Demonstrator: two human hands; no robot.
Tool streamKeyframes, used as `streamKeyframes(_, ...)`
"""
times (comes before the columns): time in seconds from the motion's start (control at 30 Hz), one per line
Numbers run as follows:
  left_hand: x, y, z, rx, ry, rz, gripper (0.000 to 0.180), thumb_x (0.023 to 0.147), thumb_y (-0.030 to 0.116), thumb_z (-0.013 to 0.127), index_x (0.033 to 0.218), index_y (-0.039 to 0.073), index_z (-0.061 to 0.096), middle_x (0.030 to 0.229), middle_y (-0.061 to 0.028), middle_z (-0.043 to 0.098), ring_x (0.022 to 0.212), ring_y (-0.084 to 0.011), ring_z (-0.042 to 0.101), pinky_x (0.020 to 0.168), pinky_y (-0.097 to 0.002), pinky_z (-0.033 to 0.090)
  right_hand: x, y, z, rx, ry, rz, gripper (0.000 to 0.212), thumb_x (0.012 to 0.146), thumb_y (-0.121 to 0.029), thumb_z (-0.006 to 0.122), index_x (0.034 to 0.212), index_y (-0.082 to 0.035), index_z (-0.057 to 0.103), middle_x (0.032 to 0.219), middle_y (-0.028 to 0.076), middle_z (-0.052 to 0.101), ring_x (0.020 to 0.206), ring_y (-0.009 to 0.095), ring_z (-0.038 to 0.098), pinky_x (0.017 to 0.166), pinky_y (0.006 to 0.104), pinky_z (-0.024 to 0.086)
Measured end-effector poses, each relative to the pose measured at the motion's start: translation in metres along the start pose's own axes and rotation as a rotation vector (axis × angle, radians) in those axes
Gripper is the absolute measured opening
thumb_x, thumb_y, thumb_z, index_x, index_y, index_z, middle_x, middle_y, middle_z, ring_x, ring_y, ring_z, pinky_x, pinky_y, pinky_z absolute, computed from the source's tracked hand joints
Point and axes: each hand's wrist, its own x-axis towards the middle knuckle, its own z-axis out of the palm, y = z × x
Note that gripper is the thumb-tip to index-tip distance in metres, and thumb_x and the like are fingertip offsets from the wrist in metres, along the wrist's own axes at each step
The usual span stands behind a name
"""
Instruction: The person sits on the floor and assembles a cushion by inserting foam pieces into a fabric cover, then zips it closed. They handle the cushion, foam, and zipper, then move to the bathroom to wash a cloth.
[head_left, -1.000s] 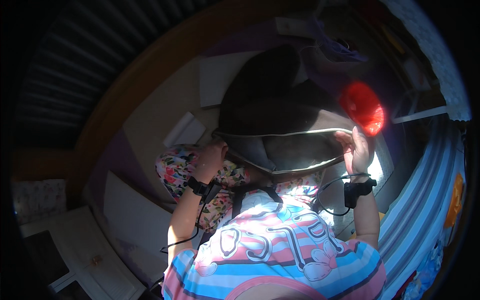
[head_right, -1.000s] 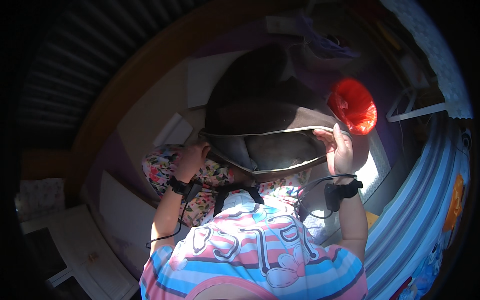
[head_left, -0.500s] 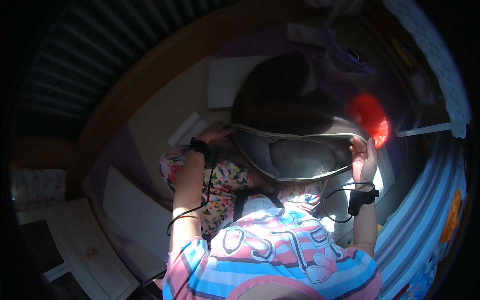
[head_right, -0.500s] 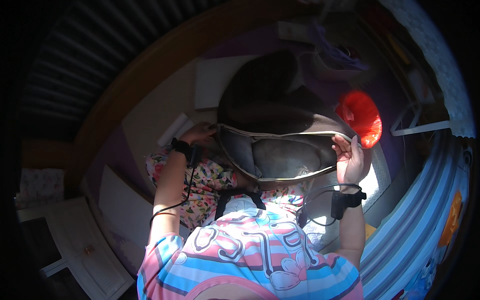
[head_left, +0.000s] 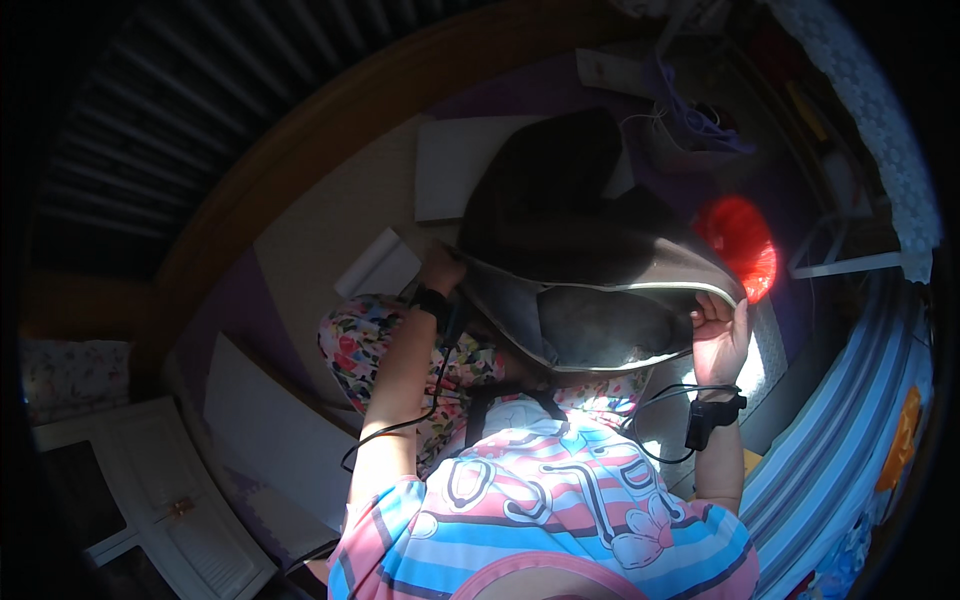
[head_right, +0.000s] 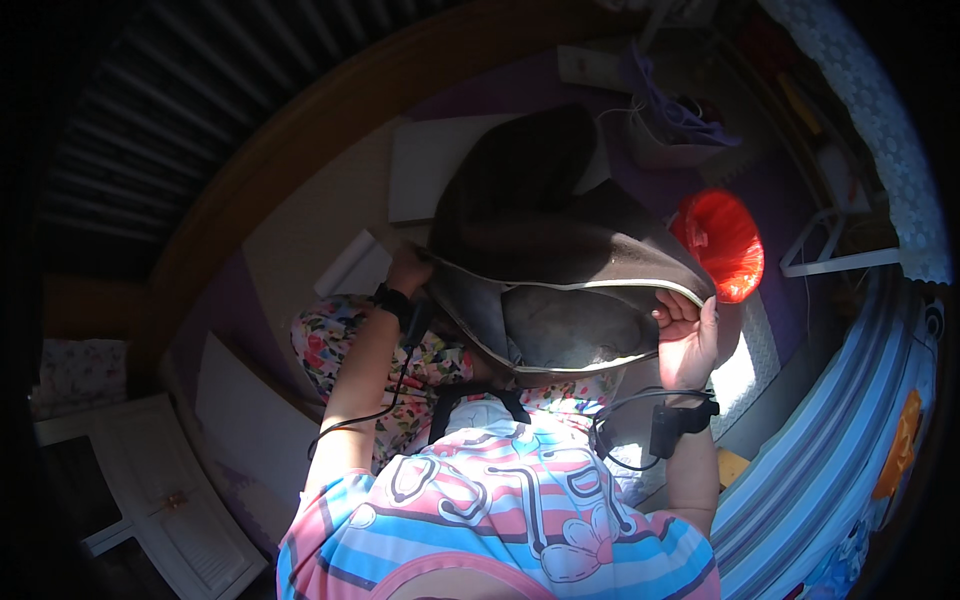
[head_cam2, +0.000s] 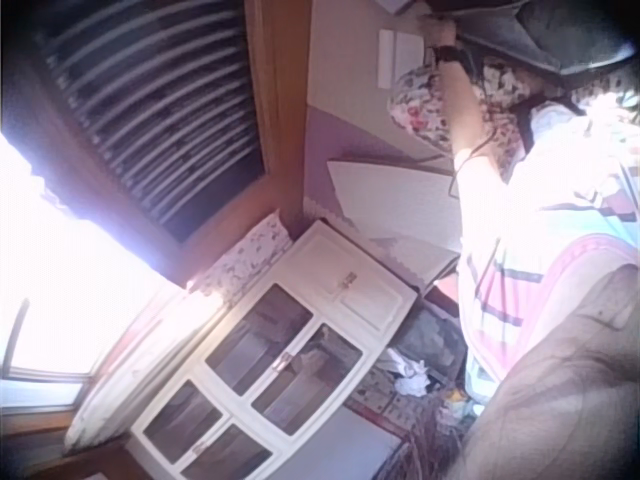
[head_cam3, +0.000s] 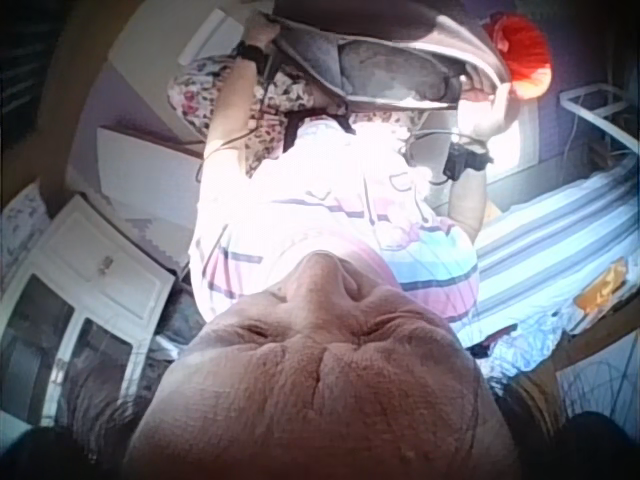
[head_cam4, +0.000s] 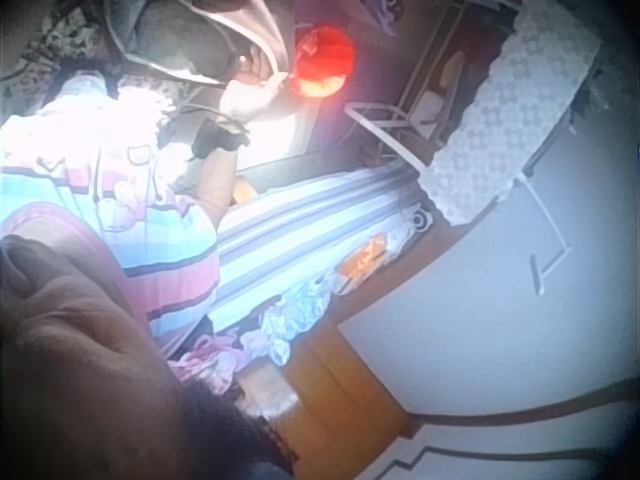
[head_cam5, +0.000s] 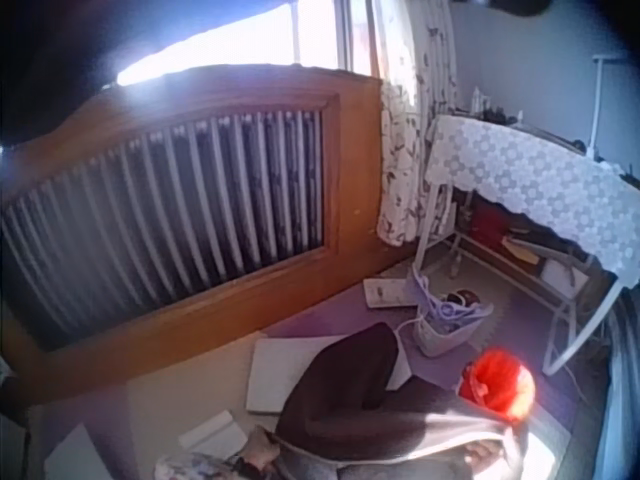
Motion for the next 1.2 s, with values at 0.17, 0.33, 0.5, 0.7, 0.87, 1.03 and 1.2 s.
streamKeyframes(0.17, -0.027, 0.033, -0.025, 0.038, 0.200, -0.096, 0.051, 0.075, 0.024, 0.068, 0.117, 0.000, 0.051, 0.110, -0.0249, 0.060, 0.101, -0.0450, 0.056, 0.084, -0.0498, 0.047, -0.013, 0.018, 0.026, -0.183, -0.179, 0.215, 0.042, 0.102, -0.033, 0.039, 0.122, 0.000, 0.056, 0.122, 0.015, 0.061, 0.109, 0.025, 0.061, 0.089, 0.0367, 0.049)
streamKeyframes(0.33, -0.058, 0.055, -0.062, -0.355, 0.316, 0.197, 0.052, 0.075, 0.017, 0.069, 0.119, -0.001, 0.047, 0.108, -0.0220, 0.059, 0.099, -0.0391, 0.060, 0.080, -0.0445, 0.049, -0.016, 0.061, 0.075, -1.138, -0.775, 0.355, 0.041, 0.094, -0.021, 0.053, 0.130, -0.002, 0.050, 0.128, 0.018, 0.056, 0.114, 0.030, 0.057, 0.096, 0.0368, 0.046)
streamKeyframes(0.5, -0.090, 0.073, -0.118, -0.644, 0.085, 0.117, 0.049, 0.080, 0.015, 0.062, 0.122, 0.000, 0.041, 0.107, -0.0145, 0.056, 0.096, -0.0264, 0.058, 0.082, -0.0374, 0.047, -0.006, 0.147, 0.141, -0.997, -0.869, -0.058, 0.049, 0.089, -0.021, 0.057, 0.132, -0.001, 0.045, 0.136, 0.021, 0.044, 0.126, 0.038, 0.044, 0.104, 0.0389, 0.038)
streamKeyframes(0.7, -0.108, 0.077, -0.168, -1.109, -0.087, -0.048, 0.031, 0.092, 0.027, 0.049, 0.116, 0.007, 0.052, 0.108, -0.0041, 0.057, 0.100, -0.0143, 0.055, 0.090, -0.0316, 0.045, 0.029, 0.198, 0.158, -1.024, -0.820, -0.049, 0.052, 0.091, -0.031, 0.055, 0.132, 0.000, 0.045, 0.134, 0.026, 0.043, 0.123, 0.040, 0.043, 0.103, 0.0430, 0.037)
streamKeyframes(0.87, -0.110, 0.063, -0.176, -1.391, -0.185, 0.040, 0.033, 0.091, 0.026, 0.051, 0.117, 0.006, 0.051, 0.110, -0.0052, 0.057, 0.100, -0.0168, 0.055, 0.093, -0.0301, 0.042, 0.043, 0.172, 0.123, -1.392, -0.688, 0.112, 0.045, 0.089, -0.031, 0.056, 0.127, -0.005, 0.055, 0.129, 0.022, 0.052, 0.121, 0.038, 0.048, 0.101, 0.0442, 0.040)
streamKeyframes(1.03, -0.116, 0.069, -0.176, -1.132, -0.129, 0.122, 0.048, 0.085, 0.017, 0.060, 0.127, 0.003, 0.040, 0.117, -0.0096, 0.053, 0.107, -0.0189, 0.052, 0.094, -0.0306, 0.040, 0.040, 0.133, 0.128, -1.785, -0.660, 0.093, 0.036, 0.089, -0.031, 0.057, 0.119, -0.010, 0.062, 0.103, 0.014, 0.067, 0.089, 0.035, 0.066, 0.080, 0.0461, 0.052)
streamKeyframes(1.2, -0.124, 0.088, -0.178, -0.741, -0.035, 0.158, 0.066, 0.079, 0.007, 0.071, 0.132, 0.002, 0.031, 0.120, -0.0126, 0.051, 0.114, -0.0192, 0.050, 0.097, -0.0329, 0.041, 0.029, 0.138, 0.175, -1.144, -0.700, -0.218, 0.051, 0.081, -0.012, 0.068, 0.130, -0.012, 0.052, 0.100, 0.011, 0.061, 0.069, 0.020, 0.065, 0.064, 0.0299, 0.054)
